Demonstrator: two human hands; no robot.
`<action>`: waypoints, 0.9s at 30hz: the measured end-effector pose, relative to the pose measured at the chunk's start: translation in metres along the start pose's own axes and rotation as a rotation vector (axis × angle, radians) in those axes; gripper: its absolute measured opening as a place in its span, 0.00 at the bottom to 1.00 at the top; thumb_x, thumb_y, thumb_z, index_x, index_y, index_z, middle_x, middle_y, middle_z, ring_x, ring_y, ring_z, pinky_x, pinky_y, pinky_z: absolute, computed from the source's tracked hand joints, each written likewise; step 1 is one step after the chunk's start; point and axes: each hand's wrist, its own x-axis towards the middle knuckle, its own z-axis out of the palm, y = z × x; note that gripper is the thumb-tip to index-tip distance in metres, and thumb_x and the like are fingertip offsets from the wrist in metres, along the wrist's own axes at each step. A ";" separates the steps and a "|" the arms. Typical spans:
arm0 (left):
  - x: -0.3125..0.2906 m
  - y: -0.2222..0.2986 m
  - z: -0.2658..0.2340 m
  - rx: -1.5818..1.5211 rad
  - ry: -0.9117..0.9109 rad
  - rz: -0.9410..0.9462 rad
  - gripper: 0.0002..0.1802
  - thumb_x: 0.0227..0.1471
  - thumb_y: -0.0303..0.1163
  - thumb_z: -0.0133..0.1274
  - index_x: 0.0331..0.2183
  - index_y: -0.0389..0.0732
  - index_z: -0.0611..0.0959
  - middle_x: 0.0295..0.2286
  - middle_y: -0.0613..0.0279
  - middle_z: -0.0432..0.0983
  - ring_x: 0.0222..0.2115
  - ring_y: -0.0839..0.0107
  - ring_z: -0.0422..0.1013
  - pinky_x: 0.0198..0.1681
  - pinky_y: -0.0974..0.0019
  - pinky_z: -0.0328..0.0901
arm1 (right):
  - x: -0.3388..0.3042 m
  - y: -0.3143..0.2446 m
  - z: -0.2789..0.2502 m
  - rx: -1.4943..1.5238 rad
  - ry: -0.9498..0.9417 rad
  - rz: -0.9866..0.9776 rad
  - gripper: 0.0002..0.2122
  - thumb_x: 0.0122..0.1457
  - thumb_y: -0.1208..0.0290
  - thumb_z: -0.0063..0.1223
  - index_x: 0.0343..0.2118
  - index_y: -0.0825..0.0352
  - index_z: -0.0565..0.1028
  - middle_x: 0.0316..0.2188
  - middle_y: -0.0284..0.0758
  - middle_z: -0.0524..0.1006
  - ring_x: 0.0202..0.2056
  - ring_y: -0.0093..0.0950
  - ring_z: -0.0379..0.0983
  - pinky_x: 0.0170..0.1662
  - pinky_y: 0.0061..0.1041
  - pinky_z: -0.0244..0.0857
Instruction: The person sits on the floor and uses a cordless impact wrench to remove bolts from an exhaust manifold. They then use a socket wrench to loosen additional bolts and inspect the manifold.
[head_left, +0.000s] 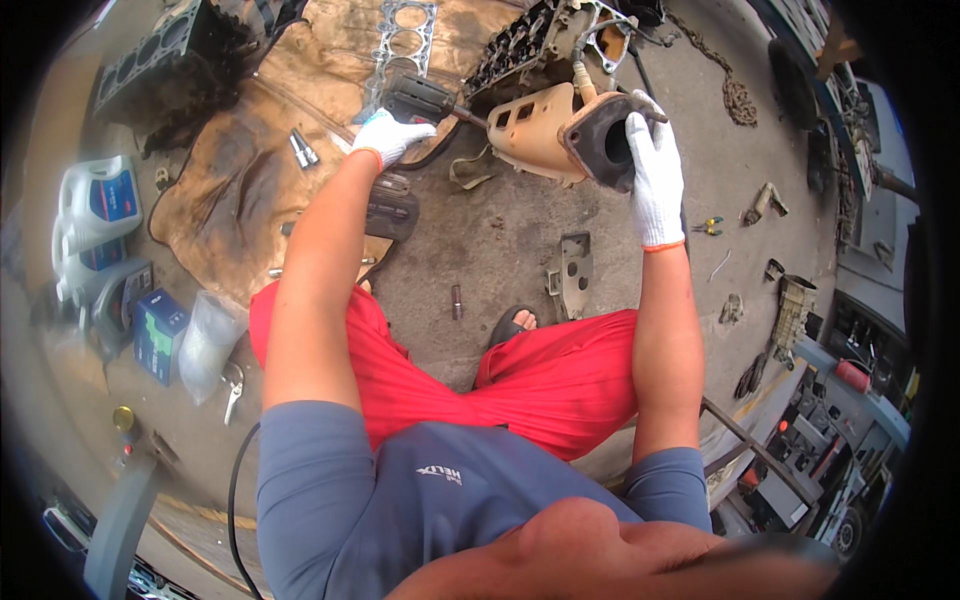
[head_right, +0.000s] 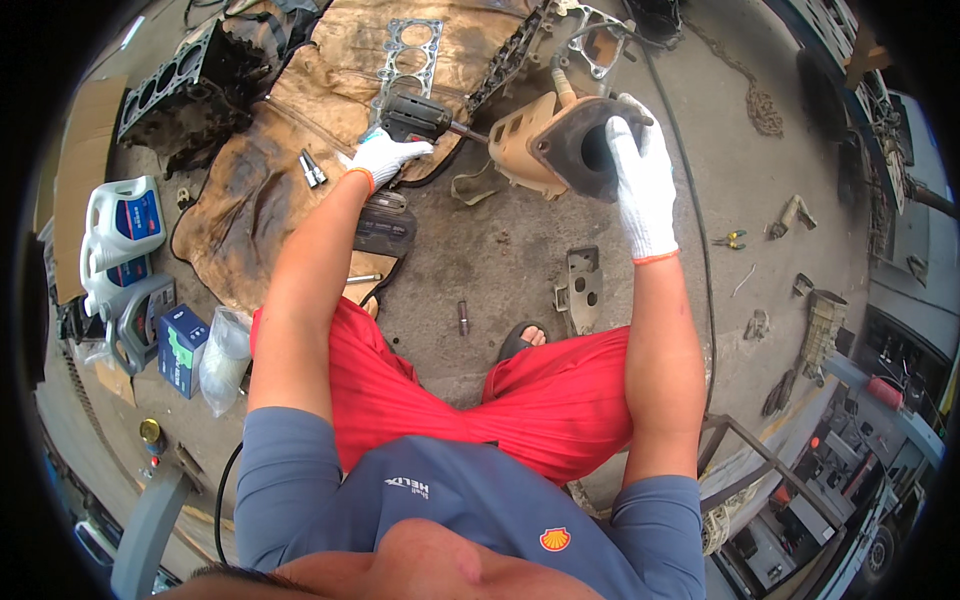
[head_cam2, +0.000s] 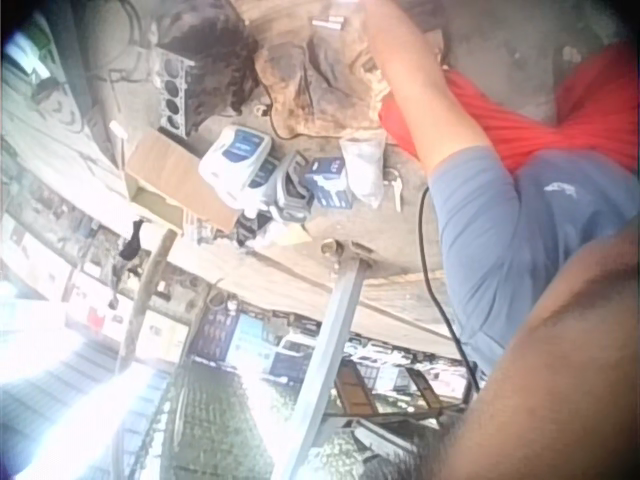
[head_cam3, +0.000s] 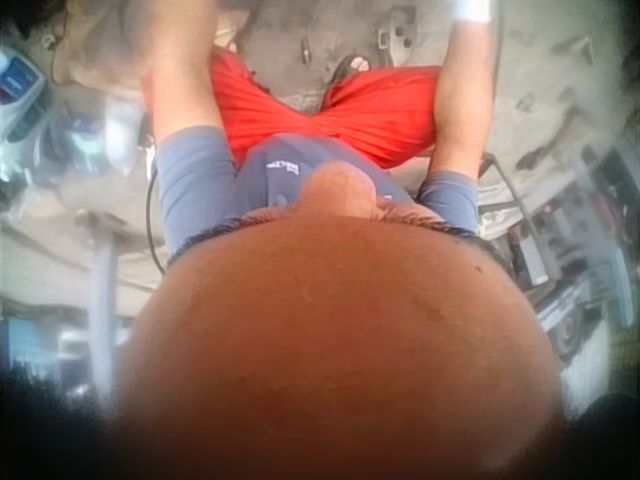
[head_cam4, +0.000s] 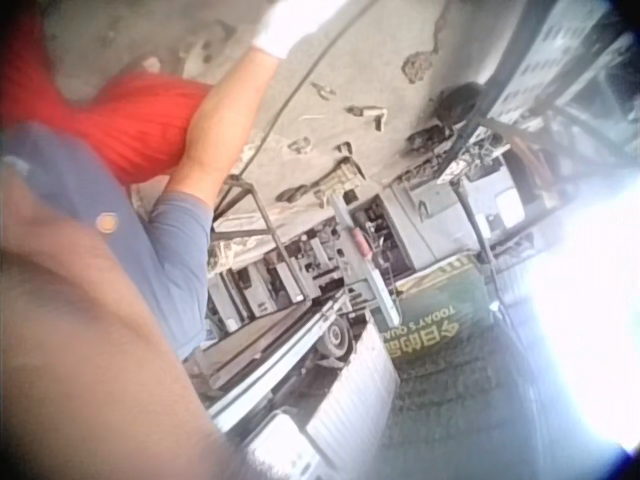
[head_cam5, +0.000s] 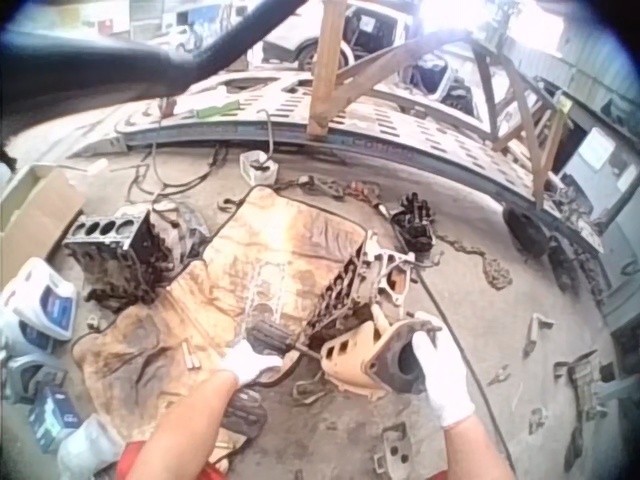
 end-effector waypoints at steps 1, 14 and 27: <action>-0.003 0.004 0.000 -0.034 0.000 0.022 0.45 0.38 0.67 0.68 0.34 0.26 0.88 0.33 0.45 0.84 0.34 0.58 0.80 0.42 0.57 0.71 | 0.001 0.002 -0.001 -0.013 0.002 -0.001 0.22 0.72 0.61 0.52 0.64 0.66 0.71 0.58 0.39 0.76 0.58 0.28 0.72 0.62 0.29 0.64; 0.049 -0.060 0.053 0.228 0.165 -0.177 0.52 0.34 0.69 0.69 0.43 0.26 0.87 0.42 0.42 0.84 0.42 0.57 0.81 0.49 0.59 0.72 | -0.002 -0.003 0.005 -0.048 -0.005 -0.023 0.25 0.70 0.56 0.54 0.63 0.65 0.70 0.57 0.41 0.76 0.59 0.32 0.72 0.63 0.31 0.64; 0.030 -0.033 0.036 -0.219 -0.229 -0.326 0.38 0.40 0.58 0.73 0.39 0.31 0.89 0.34 0.56 0.84 0.27 0.70 0.76 0.33 0.65 0.70 | -0.001 0.002 0.000 -0.059 -0.019 -0.019 0.26 0.69 0.53 0.53 0.64 0.63 0.70 0.58 0.43 0.76 0.59 0.35 0.72 0.63 0.34 0.64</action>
